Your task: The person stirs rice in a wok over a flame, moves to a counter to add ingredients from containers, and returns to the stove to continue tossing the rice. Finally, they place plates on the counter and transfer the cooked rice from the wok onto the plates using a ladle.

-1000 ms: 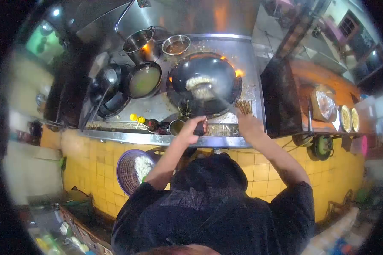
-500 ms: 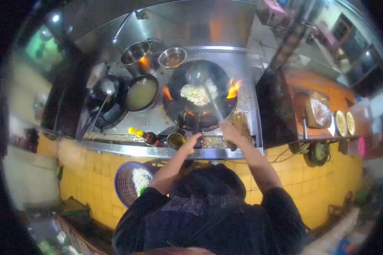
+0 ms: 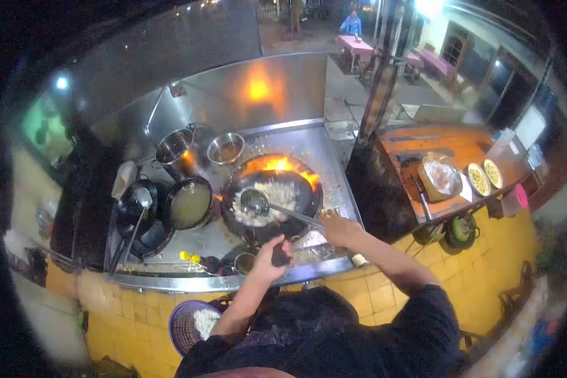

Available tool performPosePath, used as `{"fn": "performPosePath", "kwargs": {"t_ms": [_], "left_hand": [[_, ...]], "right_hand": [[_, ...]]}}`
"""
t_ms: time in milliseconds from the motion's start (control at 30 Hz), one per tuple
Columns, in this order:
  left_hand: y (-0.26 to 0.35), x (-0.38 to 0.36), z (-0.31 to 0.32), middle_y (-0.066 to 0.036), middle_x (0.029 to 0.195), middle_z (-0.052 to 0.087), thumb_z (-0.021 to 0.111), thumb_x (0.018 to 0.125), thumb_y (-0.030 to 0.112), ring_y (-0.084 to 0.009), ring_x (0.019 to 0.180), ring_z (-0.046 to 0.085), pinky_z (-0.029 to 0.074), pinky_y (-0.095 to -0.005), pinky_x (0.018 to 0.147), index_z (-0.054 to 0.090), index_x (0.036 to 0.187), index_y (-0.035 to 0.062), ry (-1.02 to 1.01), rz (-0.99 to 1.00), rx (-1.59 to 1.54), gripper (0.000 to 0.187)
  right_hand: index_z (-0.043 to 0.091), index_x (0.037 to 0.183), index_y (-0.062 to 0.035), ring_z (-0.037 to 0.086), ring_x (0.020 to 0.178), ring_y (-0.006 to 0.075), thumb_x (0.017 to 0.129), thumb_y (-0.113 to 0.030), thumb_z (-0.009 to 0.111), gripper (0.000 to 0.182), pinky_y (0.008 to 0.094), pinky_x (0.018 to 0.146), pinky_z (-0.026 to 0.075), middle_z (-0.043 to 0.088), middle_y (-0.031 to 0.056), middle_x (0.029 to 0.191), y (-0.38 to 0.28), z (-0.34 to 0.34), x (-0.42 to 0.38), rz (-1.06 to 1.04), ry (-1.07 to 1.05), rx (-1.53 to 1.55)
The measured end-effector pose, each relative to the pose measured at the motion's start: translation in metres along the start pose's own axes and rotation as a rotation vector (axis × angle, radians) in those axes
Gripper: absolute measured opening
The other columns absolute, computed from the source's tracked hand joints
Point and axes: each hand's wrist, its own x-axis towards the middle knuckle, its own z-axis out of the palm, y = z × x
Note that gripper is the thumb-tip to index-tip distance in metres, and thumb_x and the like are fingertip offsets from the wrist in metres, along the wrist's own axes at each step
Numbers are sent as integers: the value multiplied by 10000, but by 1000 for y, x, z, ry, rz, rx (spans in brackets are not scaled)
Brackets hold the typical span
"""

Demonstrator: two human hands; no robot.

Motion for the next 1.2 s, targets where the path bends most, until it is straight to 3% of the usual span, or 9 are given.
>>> {"fn": "performPosePath", "kwargs": {"t_ms": [100, 333, 400, 600, 667, 867, 1000, 1133, 1200], "left_hand": [[12, -23, 5, -60, 698, 471, 544, 829, 80, -148, 618, 487, 436, -276, 569, 449, 828, 15, -39, -222, -48, 115], [-22, -20, -37, -48, 687, 498, 548, 830, 117, -154, 592, 504, 449, -287, 551, 480, 828, 36, 295, 41, 354, 105], [-33, -45, -19, -39, 665, 508, 557, 828, 140, -152, 581, 504, 452, -308, 552, 488, 815, 58, 117, -217, 189, 108], [25, 16, -73, -34, 595, 502, 549, 827, 153, -156, 530, 494, 434, -281, 521, 508, 736, 68, 178, 45, 422, 131], [-3, -3, -68, -50, 601, 500, 514, 840, 216, -176, 549, 501, 442, -320, 556, 503, 650, 74, 125, 182, 755, 237], [-12, -22, -59, -77, 629, 518, 531, 841, 178, -201, 575, 526, 439, -306, 530, 517, 704, 34, 260, -147, 384, 199], [24, 63, -149, -51, 625, 532, 535, 816, 124, -156, 505, 513, 443, -298, 485, 519, 780, 30, 212, 103, 744, 102], [24, 74, -152, -49, 642, 539, 555, 797, 104, -150, 502, 525, 437, -286, 456, 519, 793, 48, 185, 205, 671, 67], [23, 90, -173, -41, 653, 540, 566, 790, 104, -148, 509, 530, 444, -280, 468, 519, 808, 56, 172, 217, 679, 69]], "right_hand": [[449, 1165, -81, 620, 718, 346, 846, -251, 456, 361, 459, 618, 498, 615, 195, 772, -18, -35, -36, -2, 30, -128], [487, 1119, -92, 615, 644, 342, 771, -103, 493, 349, 448, 548, 500, 605, 186, 699, -20, 15, -46, -68, 293, -172], [489, 1120, -86, 614, 650, 347, 773, -78, 471, 347, 452, 550, 499, 604, 194, 704, -23, 17, -45, -61, 434, -294], [468, 1130, -71, 633, 676, 324, 814, -88, 426, 319, 406, 565, 520, 615, 168, 728, -24, 24, -26, 161, 84, -49], [414, 1217, -82, 632, 693, 323, 797, -149, 502, 434, 408, 600, 522, 615, 171, 739, -17, 36, -21, 203, 108, -60], [436, 1211, -85, 610, 744, 365, 755, -177, 583, 488, 421, 641, 496, 613, 183, 793, -18, -28, -58, 233, 243, 230], [447, 1159, -73, 543, 786, 445, 841, -240, 512, 365, 468, 721, 456, 566, 252, 854, -8, 33, -6, 13, 500, 410], [485, 1011, 22, 547, 860, 446, 900, -306, 382, 361, 507, 759, 429, 558, 296, 879, -9, 112, 68, 72, 410, 159], [515, 979, 31, 566, 825, 441, 900, -307, 359, 380, 498, 764, 446, 575, 292, 844, -8, 81, 90, 5, -52, 123]]}}
